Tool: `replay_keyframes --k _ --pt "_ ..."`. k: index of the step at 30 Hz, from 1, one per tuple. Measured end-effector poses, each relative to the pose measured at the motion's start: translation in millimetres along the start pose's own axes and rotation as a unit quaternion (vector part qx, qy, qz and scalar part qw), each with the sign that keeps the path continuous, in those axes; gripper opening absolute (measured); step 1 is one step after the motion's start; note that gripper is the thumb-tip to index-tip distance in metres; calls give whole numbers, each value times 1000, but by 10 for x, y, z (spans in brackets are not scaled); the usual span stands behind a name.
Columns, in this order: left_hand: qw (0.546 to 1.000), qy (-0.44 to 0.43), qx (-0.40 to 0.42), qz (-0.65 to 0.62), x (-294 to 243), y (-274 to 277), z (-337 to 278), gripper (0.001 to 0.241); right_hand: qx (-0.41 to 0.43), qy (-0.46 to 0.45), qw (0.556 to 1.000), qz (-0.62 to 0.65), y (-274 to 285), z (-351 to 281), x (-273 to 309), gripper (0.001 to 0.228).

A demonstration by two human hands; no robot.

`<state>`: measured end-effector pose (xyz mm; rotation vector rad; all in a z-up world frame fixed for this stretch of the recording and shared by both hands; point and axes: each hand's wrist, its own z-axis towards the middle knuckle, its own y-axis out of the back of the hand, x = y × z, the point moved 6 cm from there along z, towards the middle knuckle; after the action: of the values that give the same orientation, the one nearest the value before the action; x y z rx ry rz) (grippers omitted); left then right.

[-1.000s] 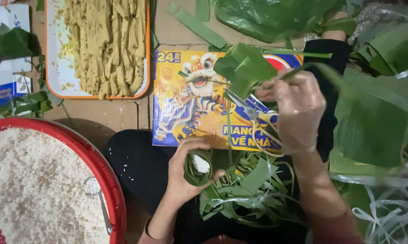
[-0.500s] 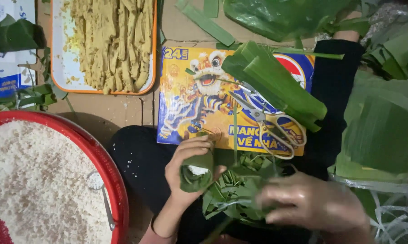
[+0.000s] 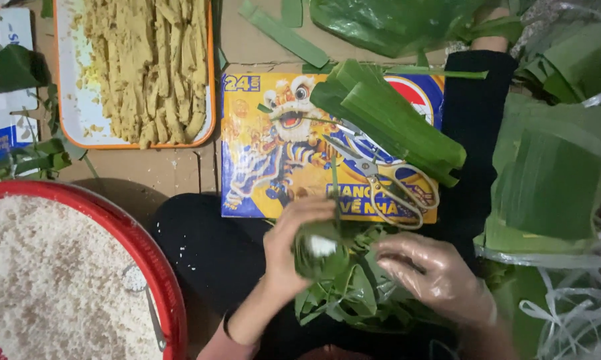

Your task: Assembling traditional rice cakes by layering rice and filling inside banana leaves, then folding and tying them.

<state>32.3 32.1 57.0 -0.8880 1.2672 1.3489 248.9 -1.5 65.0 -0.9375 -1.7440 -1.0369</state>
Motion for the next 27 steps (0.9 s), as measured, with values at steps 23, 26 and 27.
replay_keyframes --k 23,26,27 --pt "993 -12 119 1 44 -194 143 42 95 -120 957 247 -203 316 -156 55" --pt "991 -3 130 14 28 -218 105 44 33 -140 981 130 -253 318 -107 42" --pt "991 2 132 13 22 -221 108 44 33 -144 980 132 -283 335 -104 42"
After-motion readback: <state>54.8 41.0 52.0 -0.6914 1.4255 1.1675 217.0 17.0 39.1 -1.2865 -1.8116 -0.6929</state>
